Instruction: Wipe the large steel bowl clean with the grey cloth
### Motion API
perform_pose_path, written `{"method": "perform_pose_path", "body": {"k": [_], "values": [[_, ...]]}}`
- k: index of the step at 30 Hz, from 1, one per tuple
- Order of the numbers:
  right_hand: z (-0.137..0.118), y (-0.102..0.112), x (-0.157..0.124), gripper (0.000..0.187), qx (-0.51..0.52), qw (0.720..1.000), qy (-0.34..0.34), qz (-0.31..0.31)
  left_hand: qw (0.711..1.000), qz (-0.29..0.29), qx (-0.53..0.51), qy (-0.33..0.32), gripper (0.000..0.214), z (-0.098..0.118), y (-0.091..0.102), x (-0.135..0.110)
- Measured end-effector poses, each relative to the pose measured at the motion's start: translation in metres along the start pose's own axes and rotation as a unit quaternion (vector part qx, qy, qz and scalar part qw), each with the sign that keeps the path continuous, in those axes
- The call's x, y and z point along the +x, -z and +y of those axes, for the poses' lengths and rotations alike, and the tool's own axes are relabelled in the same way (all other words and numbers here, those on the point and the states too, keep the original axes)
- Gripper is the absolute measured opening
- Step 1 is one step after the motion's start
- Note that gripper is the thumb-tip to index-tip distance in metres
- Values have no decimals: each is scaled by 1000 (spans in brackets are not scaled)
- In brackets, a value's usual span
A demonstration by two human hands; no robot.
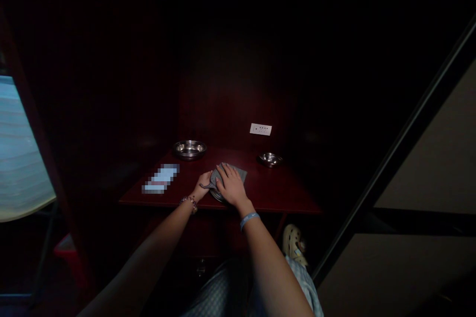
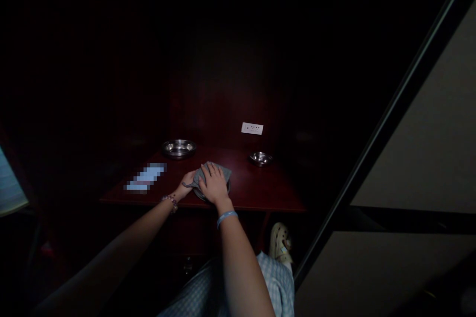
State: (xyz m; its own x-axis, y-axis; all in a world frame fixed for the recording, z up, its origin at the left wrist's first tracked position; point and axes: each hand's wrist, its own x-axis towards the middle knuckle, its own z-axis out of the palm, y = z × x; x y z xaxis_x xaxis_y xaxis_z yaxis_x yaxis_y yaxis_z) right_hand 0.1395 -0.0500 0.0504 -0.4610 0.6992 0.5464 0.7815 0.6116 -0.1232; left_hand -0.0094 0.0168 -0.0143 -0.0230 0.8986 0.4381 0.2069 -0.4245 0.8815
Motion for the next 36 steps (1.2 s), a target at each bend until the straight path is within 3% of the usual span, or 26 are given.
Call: {"method": "perform_pose_path", "body": {"k": [14, 27, 36], "values": [[1, 3, 2, 38, 12, 1000, 28, 6, 1000, 12, 1, 3, 16, -3, -3, -1], [5, 3, 8, 36, 34, 997, -65, 32, 999, 12, -23, -20, 16, 5, -7, -5], [12, 14, 8, 33, 39, 989, -138, 20, 999, 7, 5, 49, 18, 7, -9, -5]]}}
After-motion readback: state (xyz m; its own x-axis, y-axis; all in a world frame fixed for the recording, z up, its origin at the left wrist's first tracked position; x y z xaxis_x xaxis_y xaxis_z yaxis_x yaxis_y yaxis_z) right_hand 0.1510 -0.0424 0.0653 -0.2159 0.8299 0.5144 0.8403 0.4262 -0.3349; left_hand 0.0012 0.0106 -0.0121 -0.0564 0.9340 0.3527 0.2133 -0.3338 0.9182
